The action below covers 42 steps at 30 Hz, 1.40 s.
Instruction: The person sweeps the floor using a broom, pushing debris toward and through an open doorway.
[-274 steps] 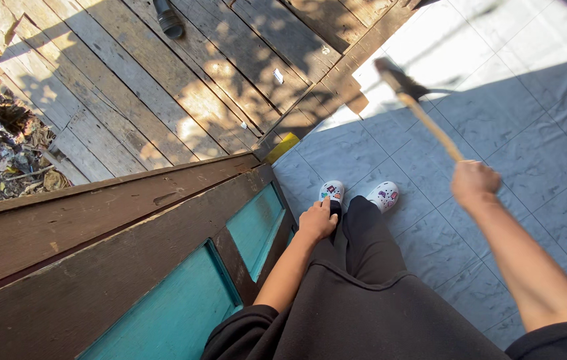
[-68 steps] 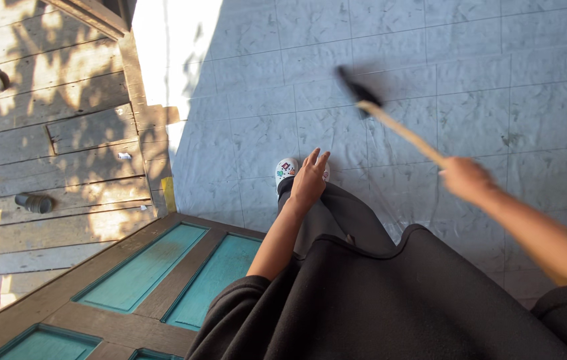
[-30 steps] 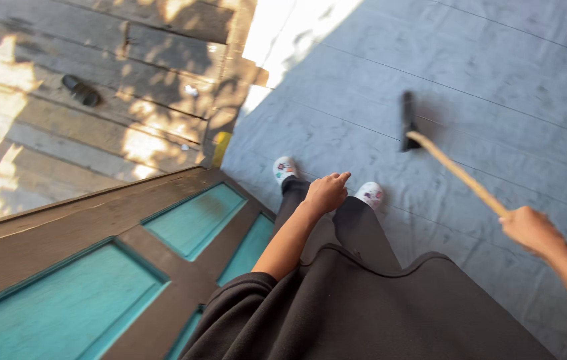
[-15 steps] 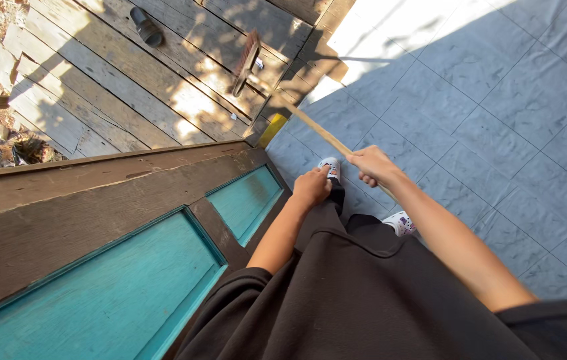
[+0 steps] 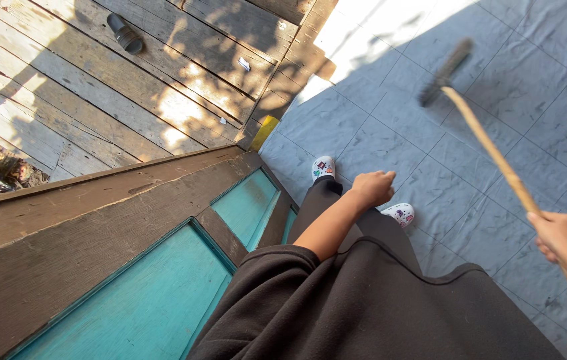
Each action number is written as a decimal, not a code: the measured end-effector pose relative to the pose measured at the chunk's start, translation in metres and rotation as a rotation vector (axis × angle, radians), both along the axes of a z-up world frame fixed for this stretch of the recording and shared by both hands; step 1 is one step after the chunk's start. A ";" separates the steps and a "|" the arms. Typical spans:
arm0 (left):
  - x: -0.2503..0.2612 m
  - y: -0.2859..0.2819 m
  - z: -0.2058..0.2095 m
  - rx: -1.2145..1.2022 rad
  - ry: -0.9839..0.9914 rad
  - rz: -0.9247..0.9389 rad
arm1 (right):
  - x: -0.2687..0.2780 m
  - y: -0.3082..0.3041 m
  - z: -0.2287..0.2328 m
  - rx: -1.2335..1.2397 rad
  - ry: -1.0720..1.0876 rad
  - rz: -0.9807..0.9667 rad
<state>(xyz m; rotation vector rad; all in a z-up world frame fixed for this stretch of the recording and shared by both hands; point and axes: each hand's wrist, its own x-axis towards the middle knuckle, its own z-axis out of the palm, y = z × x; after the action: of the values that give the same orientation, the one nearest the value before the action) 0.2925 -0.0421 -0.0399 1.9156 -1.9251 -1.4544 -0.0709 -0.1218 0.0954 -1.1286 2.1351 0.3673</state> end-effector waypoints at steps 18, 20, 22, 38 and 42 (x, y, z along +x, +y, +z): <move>0.118 0.044 -0.026 0.210 -0.150 0.298 | 0.329 -0.031 -0.113 0.034 -0.366 0.854; 0.124 0.050 -0.025 0.220 -0.140 0.363 | 0.400 -0.046 -0.087 0.164 -0.405 0.796; 0.128 0.060 -0.023 0.239 -0.166 0.431 | 0.443 -0.051 -0.050 0.199 -0.450 0.794; 0.006 -0.010 -0.045 0.347 -0.109 1.123 | 0.315 -0.207 0.009 0.284 -0.245 1.162; -0.066 -0.071 -0.015 0.204 0.016 1.367 | 0.292 -0.257 0.008 0.306 -0.025 1.479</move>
<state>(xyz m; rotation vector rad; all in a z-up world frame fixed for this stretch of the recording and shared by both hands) 0.2262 -0.1133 -0.0550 2.3531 -0.1218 -1.1005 0.2208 -0.3788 0.1032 -2.2665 0.7811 1.2192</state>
